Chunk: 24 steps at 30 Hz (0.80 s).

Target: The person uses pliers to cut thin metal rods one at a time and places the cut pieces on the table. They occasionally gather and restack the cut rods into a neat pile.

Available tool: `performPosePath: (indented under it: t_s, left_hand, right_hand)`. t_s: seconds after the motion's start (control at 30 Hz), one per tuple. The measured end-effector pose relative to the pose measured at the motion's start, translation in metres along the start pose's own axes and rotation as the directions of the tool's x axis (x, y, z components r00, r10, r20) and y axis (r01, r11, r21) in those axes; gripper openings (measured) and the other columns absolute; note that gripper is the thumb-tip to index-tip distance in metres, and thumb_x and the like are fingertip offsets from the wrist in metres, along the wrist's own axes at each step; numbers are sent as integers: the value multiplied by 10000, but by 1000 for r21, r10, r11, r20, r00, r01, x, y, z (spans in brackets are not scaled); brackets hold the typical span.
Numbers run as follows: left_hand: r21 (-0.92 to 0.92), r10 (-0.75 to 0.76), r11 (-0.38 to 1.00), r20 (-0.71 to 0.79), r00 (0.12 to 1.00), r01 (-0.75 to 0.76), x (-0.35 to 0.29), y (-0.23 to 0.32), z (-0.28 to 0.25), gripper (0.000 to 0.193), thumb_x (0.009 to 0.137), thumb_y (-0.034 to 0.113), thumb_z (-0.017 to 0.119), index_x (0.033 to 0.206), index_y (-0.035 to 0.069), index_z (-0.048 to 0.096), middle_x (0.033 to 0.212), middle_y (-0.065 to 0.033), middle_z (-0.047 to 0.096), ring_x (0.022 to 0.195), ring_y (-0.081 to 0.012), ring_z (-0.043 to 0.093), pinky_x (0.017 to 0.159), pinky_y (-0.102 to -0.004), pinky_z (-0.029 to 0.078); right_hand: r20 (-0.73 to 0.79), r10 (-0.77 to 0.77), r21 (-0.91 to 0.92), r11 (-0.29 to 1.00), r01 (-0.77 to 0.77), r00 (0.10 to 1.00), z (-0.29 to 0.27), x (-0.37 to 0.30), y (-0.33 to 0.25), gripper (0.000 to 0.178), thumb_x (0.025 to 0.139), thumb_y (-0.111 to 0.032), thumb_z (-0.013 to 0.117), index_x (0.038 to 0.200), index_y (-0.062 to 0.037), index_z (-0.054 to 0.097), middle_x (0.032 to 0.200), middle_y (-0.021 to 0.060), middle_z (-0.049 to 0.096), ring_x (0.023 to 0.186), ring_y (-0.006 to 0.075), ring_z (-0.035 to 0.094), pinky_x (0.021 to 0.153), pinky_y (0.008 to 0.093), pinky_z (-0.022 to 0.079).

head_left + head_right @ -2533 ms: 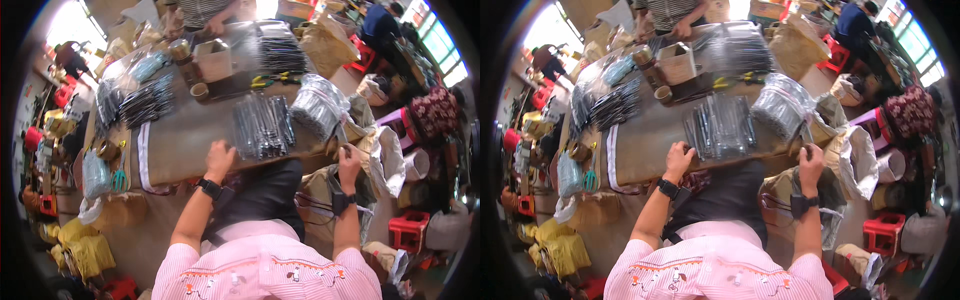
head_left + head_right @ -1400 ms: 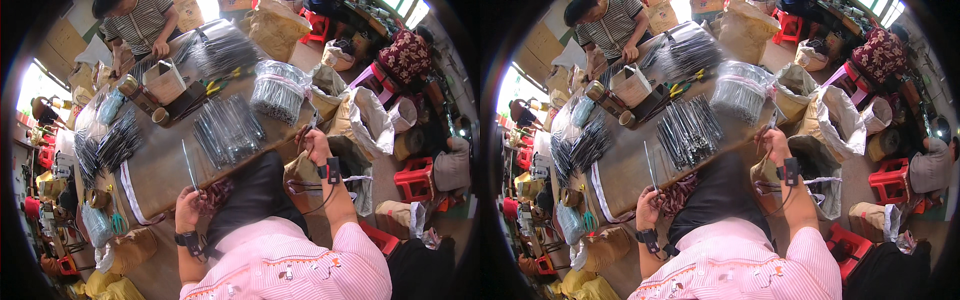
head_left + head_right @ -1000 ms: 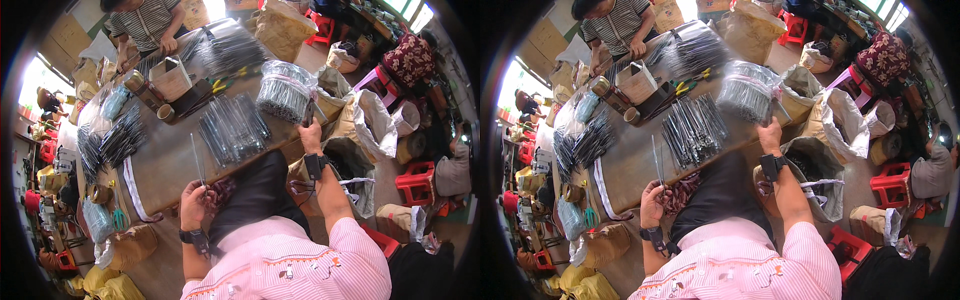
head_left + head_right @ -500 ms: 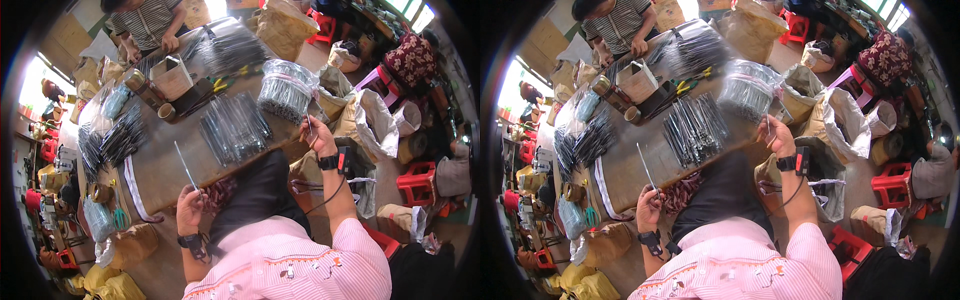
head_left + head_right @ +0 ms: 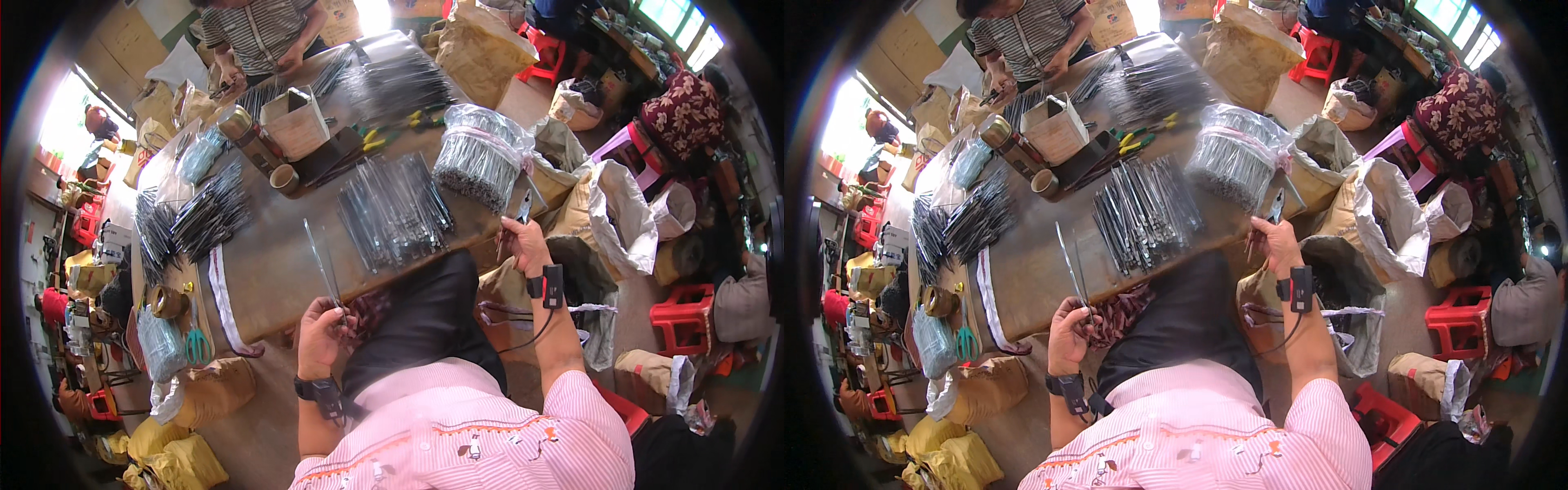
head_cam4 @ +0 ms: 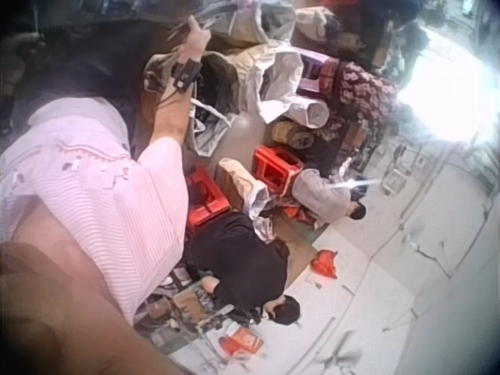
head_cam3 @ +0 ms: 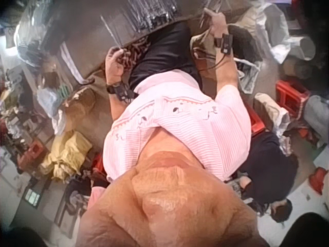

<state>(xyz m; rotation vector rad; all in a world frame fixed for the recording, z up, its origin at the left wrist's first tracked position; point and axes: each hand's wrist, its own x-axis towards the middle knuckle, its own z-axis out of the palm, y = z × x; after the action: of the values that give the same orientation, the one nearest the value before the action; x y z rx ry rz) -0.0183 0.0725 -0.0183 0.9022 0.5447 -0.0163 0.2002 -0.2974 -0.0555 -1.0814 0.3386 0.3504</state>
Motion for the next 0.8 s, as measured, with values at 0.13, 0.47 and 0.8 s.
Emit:
performPosePath:
  t_s: [0.13,0.47,0.8]
  left_hand:
    - [16,8,1000,19,1000,-8,1,0,4,116,879,-6,591,980,50,576,865,-74,672,742,-195,694,572,-224,533]
    - [112,-3,994,164,986,-16,-4,1,46,152,865,-6,622,1011,-10,578,935,-102,642,831,-214,690,715,-270,568]
    - [151,-51,989,374,926,-7,7,-11,93,179,837,-19,683,985,3,584,921,-81,647,801,-187,688,731,-292,583]
  right_hand:
    - [139,95,240,962,-127,986,2,-15,-6,116,911,-111,645,963,-17,601,769,83,651,663,210,646,636,375,568]
    - [288,-71,161,987,25,955,61,-68,-15,184,874,-84,666,1018,-31,565,831,114,661,732,236,670,687,363,572]
    - [319,-235,12,970,244,918,128,-111,12,159,894,-28,639,1004,-25,524,849,141,678,716,223,691,648,310,572]
